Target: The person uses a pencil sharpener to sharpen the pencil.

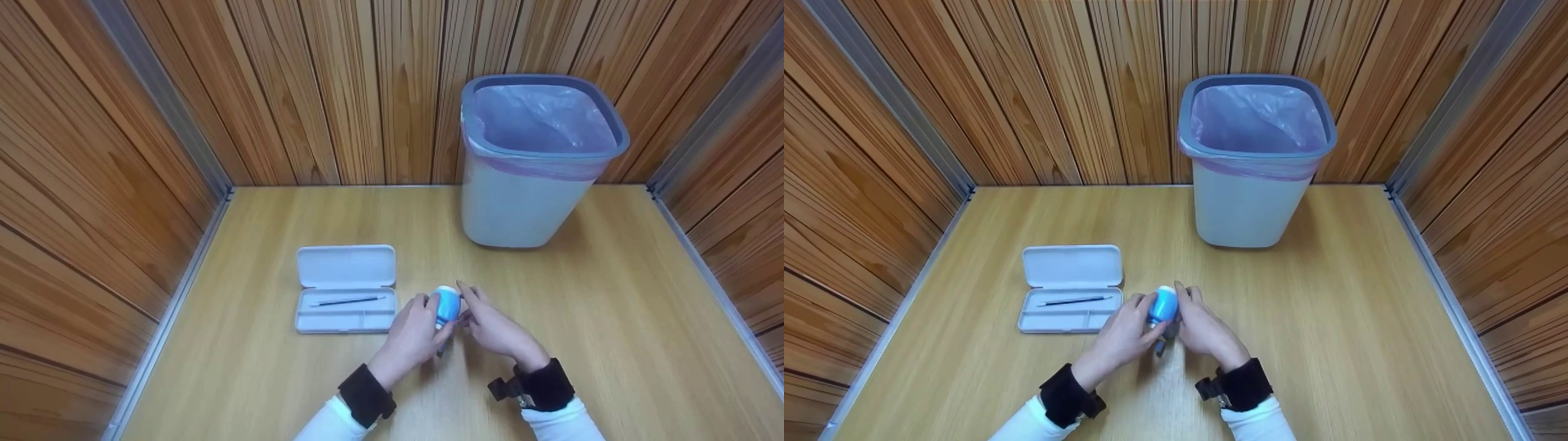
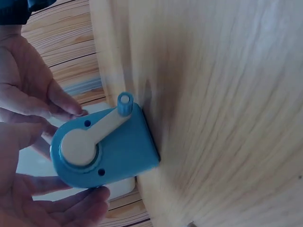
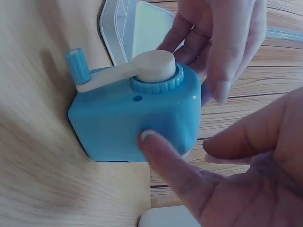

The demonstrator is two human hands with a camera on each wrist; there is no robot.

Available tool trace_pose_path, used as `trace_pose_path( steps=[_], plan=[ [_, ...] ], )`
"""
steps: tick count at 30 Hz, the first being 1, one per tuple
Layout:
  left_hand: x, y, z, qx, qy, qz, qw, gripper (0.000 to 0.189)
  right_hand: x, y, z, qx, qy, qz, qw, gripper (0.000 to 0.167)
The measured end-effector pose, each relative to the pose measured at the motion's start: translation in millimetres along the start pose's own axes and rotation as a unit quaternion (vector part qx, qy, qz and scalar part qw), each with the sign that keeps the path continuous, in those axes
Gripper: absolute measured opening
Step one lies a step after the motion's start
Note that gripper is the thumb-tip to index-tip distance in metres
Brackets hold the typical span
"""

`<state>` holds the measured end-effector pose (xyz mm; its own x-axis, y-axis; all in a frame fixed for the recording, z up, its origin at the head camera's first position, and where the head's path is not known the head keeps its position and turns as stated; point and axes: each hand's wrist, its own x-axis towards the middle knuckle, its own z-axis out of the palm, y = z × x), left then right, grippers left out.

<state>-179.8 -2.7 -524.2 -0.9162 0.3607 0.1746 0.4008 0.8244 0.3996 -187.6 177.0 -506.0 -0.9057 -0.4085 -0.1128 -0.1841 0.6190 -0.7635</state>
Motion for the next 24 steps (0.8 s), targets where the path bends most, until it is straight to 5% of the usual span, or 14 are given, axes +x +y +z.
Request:
trace_pose_path(
  steps=[7, 17, 24],
  plan=[
    [5.1, -2.5, 4.2, 0.025, 0.021, -0.001, 0.9995, 0.06, 4.6, 10, -5, 0.013, 0.007, -0.022, 0.9996, 0.061],
    [13.4, -17.2, -7.6, -0.046, -0.051, 0.037, 0.9969, 0.063, 22.4, 47, -1, 0.004, -0.017, -0.008, 0.9998, 0.062],
    [17.3, -25.2, -10.0, -0.058, -0.07, 0.064, 0.9939, 0.059, 31.0, 54, 4, -0.004, -0.033, -0.005, 0.9994, 0.054]
  ],
)
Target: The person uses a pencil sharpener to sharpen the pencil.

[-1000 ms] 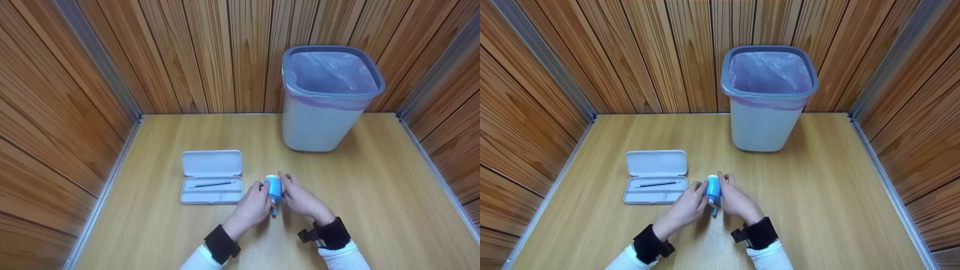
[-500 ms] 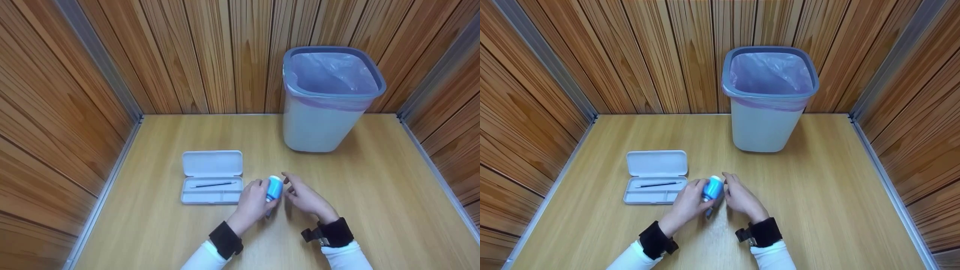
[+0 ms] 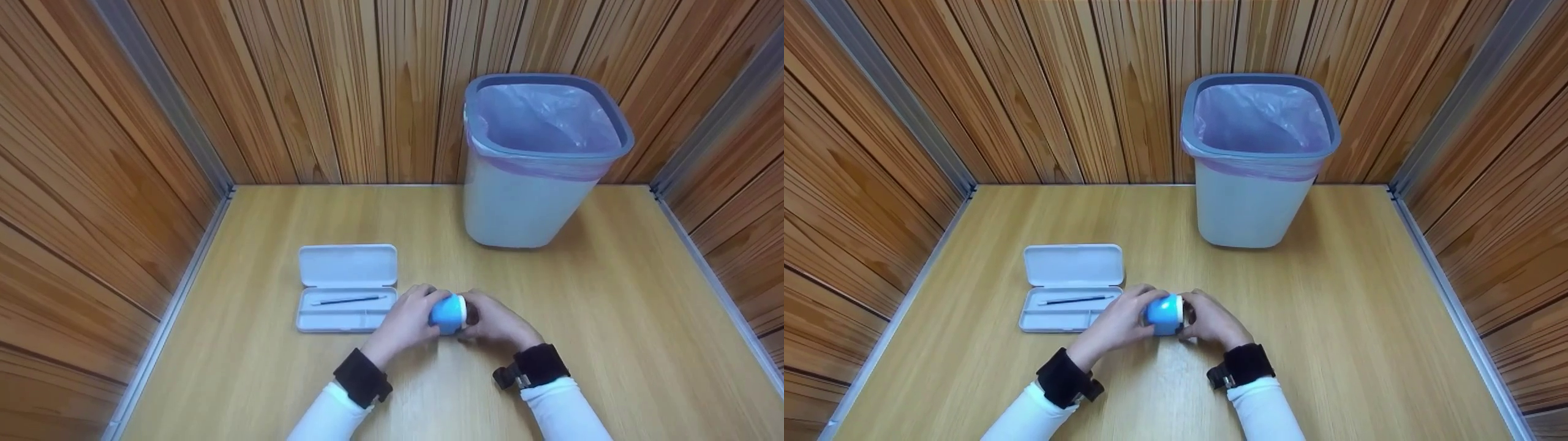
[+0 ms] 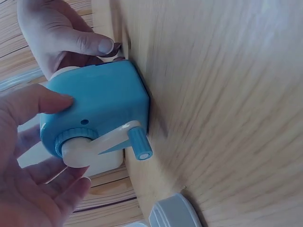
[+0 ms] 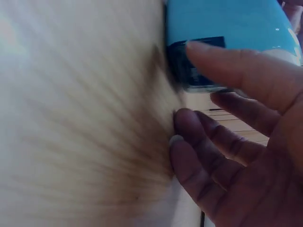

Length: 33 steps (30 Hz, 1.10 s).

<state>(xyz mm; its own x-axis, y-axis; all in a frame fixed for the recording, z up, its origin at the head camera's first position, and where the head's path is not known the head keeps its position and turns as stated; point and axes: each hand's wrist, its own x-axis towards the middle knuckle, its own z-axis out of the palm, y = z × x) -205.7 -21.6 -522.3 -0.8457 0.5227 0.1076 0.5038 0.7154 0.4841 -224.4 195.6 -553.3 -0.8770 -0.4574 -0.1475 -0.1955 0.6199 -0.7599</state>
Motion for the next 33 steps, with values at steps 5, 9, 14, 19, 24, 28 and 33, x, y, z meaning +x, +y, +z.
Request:
trace_pose_path(
  steps=[5, 9, 14, 19, 24, 28, 33],
  plan=[
    [0.8, 0.6, 1.8, -0.001, 0.0, -0.003, 1.0, 0.058, 4.5, 0.0, 0.9, -0.007, 0.001, -0.011, 0.9999, 0.048],
    [0.2, 1.2, 3.4, 0.008, 0.008, 0.0, 0.9999, 0.057, 6.9, 1.3, 1.6, -0.015, 0.001, -0.018, 0.9997, 0.048],
    [0.0, 0.0, 4.1, 0.015, 0.016, 0.005, 0.9997, 0.056, 8.9, 1.1, 2.1, -0.023, 0.001, -0.026, 0.9994, 0.049],
    [-0.2, 0.0, 3.1, 0.019, 0.013, 0.002, 0.9997, 0.055, 9.3, 0.4, 2.9, -0.028, 0.001, -0.02, 0.9994, 0.05],
    [0.1, 0.2, 2.5, 0.016, 0.006, -0.005, 0.9998, 0.055, 8.9, 0.8, 2.8, -0.037, -0.001, -0.018, 0.9992, 0.05],
    [0.7, 0.4, 2.4, 0.017, 0.01, -0.001, 0.9998, 0.054, 8.2, 0.9, 1.7, -0.036, -0.001, -0.023, 0.9991, 0.049],
    [0.3, 1.2, 1.7, 0.012, 0.007, -0.007, 0.9999, 0.055, 8.7, 1.4, 1.2, -0.036, 0.0, -0.013, 0.9993, 0.049]
  ],
)
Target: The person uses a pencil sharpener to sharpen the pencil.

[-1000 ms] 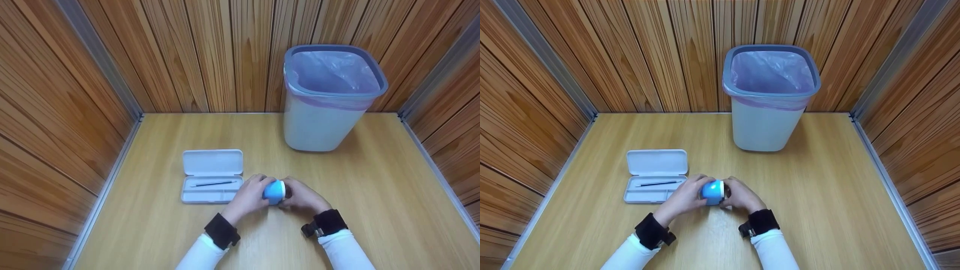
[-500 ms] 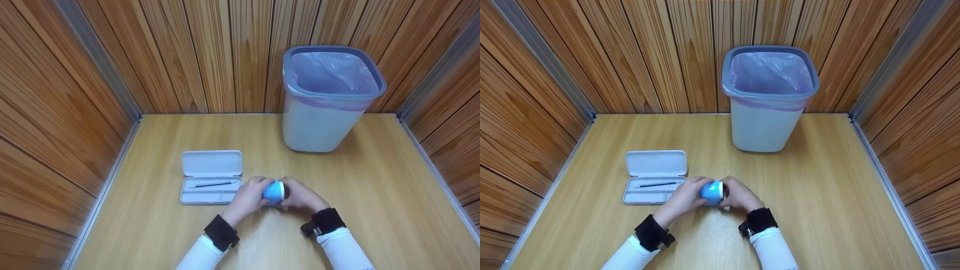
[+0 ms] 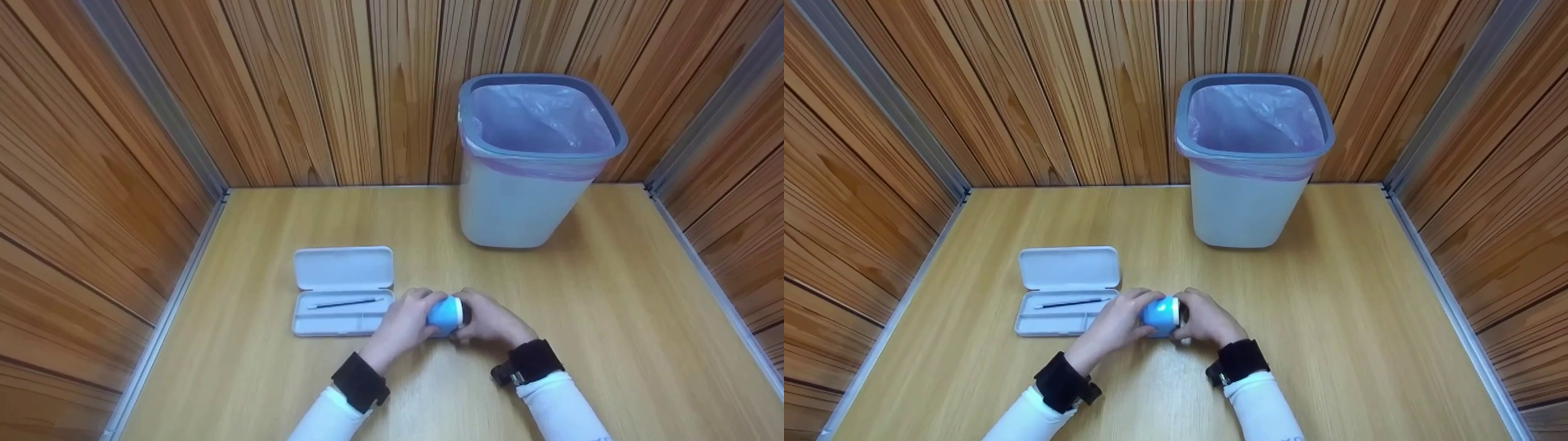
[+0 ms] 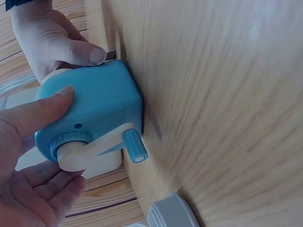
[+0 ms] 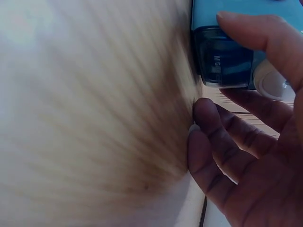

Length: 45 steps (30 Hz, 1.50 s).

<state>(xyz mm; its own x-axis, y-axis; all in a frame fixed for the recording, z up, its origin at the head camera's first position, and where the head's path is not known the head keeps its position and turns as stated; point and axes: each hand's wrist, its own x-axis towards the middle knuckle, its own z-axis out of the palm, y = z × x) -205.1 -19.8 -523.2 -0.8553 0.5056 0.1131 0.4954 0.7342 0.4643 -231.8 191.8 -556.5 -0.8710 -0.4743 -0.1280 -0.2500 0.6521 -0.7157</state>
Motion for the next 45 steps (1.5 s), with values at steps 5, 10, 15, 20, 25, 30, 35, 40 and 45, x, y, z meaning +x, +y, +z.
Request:
trace_pose_path(
  steps=[5, 10, 15, 20, 25, 30, 35, 40, 45],
  plan=[
    [-2.3, 0.0, -0.4, -0.001, -0.005, -0.011, 0.9999, 0.055, 1.0, 0, 1, -0.004, -0.004, 0.002, 1.0, 0.048],
    [-4.9, -0.7, 1.1, 0.004, 0.001, -0.008, 1.0, 0.056, 0.6, 1, 3, -0.006, -0.001, -0.016, 0.9999, 0.046],
    [-6.0, -2.0, 3.1, 0.012, 0.012, 0.005, 0.9998, 0.056, -0.9, 2, 4, -0.01, 0.005, -0.043, 0.999, 0.045],
    [-5.0, -2.0, 2.8, 0.001, 0.007, 0.002, 1.0, 0.057, -2.1, 3, 3, -0.002, 0.005, -0.031, 0.9995, 0.045],
    [-4.5, -0.8, 1.0, -0.005, 0.005, 0.0, 1.0, 0.057, -2.6, 3, 2, 0.004, 0.01, -0.018, 0.9998, 0.047],
    [-3.3, -1.1, 0.2, -0.016, 0.003, 0.001, 0.9999, 0.057, -3.3, 2, 1, 0.006, 0.008, -0.017, 0.9998, 0.05],
    [-2.0, -2.9, -1.0, -0.019, 0.005, 0.01, 0.9998, 0.057, -4.8, 0, -1, 0.014, 0.007, -0.004, 0.9999, 0.05],
    [-3.3, -1.7, -2.1, -0.009, 0.007, 0.011, 0.9999, 0.056, -6.5, 2, 0, 0.01, 0.012, -0.013, 0.9998, 0.051],
    [-3.8, -1.9, -1.1, 0.002, 0.011, 0.012, 0.9999, 0.055, -13.4, 6, -3, 0.0, 0.017, -0.013, 0.9998, 0.051]
  ],
)
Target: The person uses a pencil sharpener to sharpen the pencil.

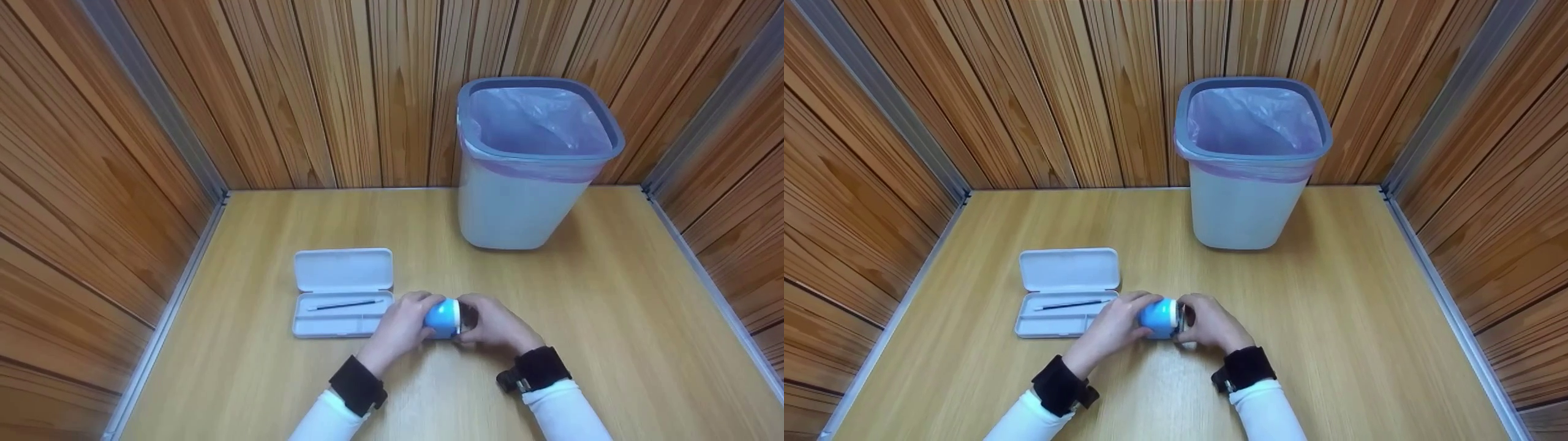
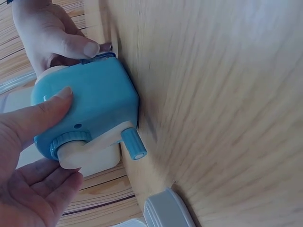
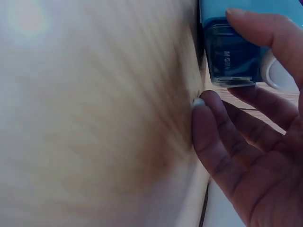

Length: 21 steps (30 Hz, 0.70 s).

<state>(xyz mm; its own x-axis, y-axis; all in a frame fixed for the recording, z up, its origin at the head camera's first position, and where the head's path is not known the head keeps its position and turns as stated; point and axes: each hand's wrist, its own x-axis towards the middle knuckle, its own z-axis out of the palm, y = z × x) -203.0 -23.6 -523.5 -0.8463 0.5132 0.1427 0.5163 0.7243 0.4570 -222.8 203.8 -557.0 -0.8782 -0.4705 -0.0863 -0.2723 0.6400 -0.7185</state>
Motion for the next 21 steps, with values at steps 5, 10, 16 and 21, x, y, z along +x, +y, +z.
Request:
trace_pose_path(
  steps=[5, 10, 16, 21],
  plan=[
    [-0.2, -0.4, 0.4, -0.012, -0.012, -0.021, 0.9996, 0.058, -16.7, 5, -16, 0.016, 0.003, 0.043, 0.999, 0.057],
    [-0.1, -1.1, 0.2, -0.015, -0.009, -0.018, 0.9997, 0.058, -32.2, 6, -43, 0.045, 0.022, 0.062, 0.9968, 0.059],
    [0.3, -0.7, 0.5, -0.024, -0.018, -0.023, 0.9993, 0.06, -41.0, -8, -80, 0.023, 0.101, -0.002, 0.9946, 0.061],
    [0.6, 1.1, 0.6, -0.027, -0.025, -0.02, 0.9991, 0.06, -40.9, -27, -108, -0.024, 0.167, -0.084, 0.9821, 0.063]
  ],
)
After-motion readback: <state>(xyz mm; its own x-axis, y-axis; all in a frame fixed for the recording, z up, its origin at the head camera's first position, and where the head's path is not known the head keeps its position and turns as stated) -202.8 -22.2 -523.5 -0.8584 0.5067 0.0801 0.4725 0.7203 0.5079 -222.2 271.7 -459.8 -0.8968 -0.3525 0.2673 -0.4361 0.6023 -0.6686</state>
